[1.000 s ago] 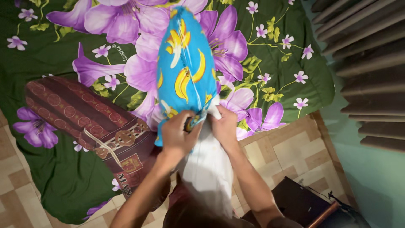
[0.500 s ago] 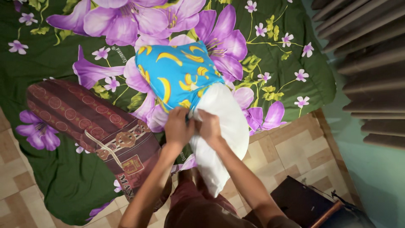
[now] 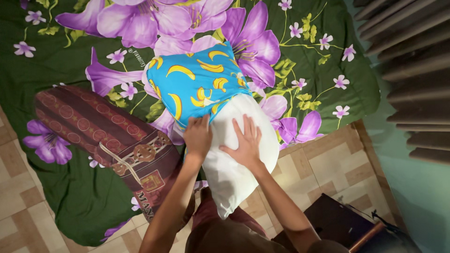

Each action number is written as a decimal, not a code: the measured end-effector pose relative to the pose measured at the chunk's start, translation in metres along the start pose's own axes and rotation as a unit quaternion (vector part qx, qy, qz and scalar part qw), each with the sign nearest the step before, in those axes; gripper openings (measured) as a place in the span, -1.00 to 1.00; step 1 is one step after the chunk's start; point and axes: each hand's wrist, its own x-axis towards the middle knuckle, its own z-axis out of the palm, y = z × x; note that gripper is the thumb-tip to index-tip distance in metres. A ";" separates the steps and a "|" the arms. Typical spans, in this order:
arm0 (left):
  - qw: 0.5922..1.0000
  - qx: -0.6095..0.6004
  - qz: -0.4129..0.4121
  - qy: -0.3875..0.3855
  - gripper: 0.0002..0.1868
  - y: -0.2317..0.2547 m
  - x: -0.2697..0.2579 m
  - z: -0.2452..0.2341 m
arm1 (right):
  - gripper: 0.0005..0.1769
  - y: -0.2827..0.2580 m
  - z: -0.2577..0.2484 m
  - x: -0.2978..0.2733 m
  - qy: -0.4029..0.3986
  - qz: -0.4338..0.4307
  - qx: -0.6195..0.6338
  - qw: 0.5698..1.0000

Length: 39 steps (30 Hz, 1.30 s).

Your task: The person places a blue pillowcase with a banana pattern over a white pillow on a bed. They repeatedly adjust and pull the fabric to fit the pillow, smoothing the surface and tucking the edges.

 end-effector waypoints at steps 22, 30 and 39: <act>0.993 0.032 0.086 -0.079 -0.55 -0.030 -0.023 0.029 | -0.13 0.090 0.076 0.003 -0.057 -0.016 0.001 0.998; 0.981 0.098 0.167 -0.022 -0.85 -0.040 -0.006 0.073 | 0.38 0.103 0.044 -0.004 0.017 0.153 -0.029 0.988; 0.967 -0.019 0.250 -0.036 -0.93 -0.001 -0.026 0.093 | 0.29 0.124 0.086 -0.006 -0.006 0.277 -0.058 0.959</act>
